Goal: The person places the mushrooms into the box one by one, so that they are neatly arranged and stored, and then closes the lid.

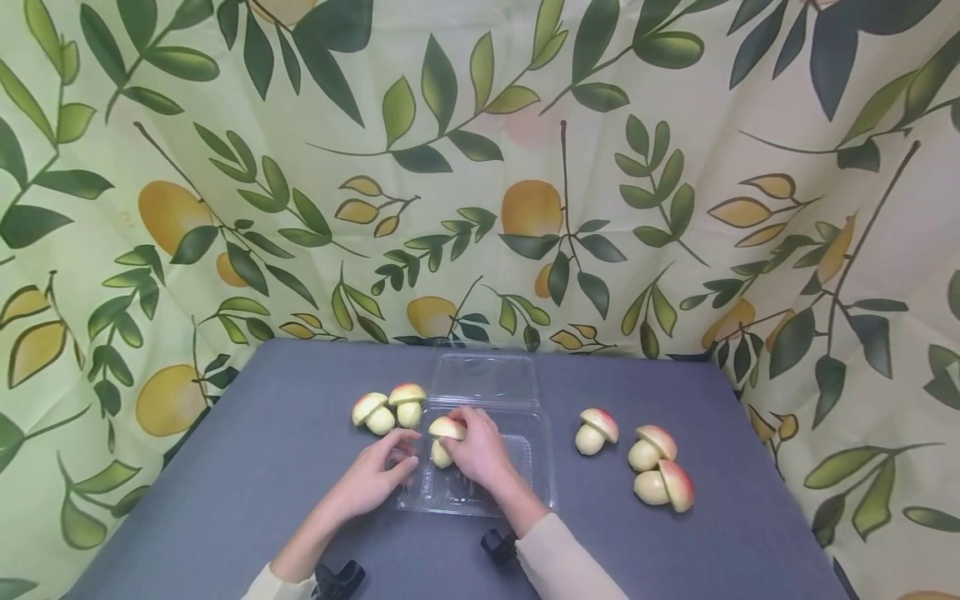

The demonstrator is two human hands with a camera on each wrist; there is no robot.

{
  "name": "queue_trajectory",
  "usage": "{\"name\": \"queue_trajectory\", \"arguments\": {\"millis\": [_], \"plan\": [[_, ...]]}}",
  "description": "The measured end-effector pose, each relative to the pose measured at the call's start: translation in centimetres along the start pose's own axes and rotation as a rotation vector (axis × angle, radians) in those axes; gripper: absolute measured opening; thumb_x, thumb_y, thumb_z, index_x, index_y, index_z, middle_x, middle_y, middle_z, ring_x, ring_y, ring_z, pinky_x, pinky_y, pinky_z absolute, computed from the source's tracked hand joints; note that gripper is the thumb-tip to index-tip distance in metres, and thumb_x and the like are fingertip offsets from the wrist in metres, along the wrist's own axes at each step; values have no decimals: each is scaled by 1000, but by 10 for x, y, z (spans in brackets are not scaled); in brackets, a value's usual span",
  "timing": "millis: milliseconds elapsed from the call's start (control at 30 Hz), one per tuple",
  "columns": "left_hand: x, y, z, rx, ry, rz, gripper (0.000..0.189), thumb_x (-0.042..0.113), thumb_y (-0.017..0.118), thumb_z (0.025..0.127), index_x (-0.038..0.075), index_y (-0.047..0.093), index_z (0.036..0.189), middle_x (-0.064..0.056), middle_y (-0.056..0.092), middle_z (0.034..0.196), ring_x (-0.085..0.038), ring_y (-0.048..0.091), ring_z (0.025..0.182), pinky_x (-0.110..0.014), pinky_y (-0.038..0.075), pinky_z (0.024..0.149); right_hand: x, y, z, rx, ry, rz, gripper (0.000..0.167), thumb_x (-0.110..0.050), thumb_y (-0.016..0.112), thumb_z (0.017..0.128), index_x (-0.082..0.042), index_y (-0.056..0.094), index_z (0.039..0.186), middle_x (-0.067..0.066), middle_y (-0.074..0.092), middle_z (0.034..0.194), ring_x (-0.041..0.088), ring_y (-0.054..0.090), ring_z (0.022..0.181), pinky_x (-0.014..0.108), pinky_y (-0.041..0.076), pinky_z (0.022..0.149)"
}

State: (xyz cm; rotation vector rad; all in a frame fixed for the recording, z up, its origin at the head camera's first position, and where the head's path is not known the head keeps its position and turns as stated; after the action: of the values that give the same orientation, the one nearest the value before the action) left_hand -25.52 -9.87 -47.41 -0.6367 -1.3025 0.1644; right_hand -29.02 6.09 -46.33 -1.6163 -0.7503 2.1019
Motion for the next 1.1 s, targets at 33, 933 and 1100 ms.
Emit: {"name": "queue_trajectory", "arguments": {"millis": [33, 933, 1100], "plan": [[0, 0, 0, -2, 1, 1, 32, 9, 64, 99, 1, 58, 129, -12, 62, 107, -16, 69, 81, -28, 55, 67, -1, 0, 0, 2, -3, 4, 30, -13, 80, 85, -6, 70, 112, 7, 65, 103, 23, 61, 96, 40, 49, 83], [-1, 0, 0, 16, -2, 24, 32, 10, 64, 98, 2, 59, 129, -11, 63, 107, -18, 69, 85, -29, 54, 73, -30, -62, -27, -27, -19, 22, 18, -10, 71, 94, -7, 72, 112, 11, 69, 109, 25, 65, 101, 45, 56, 88], [-1, -1, 0, 21, -10, 30, 32, 11, 64, 98, 2, 59, 129, -11, 63, 108, -18, 69, 89, -31, 53, 75, -29, -77, -38, 4, -47, -50, 17, -11, 73, 92, -9, 72, 110, 2, 69, 105, 22, 66, 101, 43, 56, 89]]}}
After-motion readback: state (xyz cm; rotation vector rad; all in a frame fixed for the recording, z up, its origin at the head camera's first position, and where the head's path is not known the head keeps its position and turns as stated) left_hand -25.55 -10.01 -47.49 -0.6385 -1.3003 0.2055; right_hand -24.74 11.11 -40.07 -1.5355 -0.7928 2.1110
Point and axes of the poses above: each hand's wrist, its own z-axis towards the middle knuckle, its own y-axis out of the palm, x = y × z, the point moved 9 cm from there along z, towards the middle knuckle
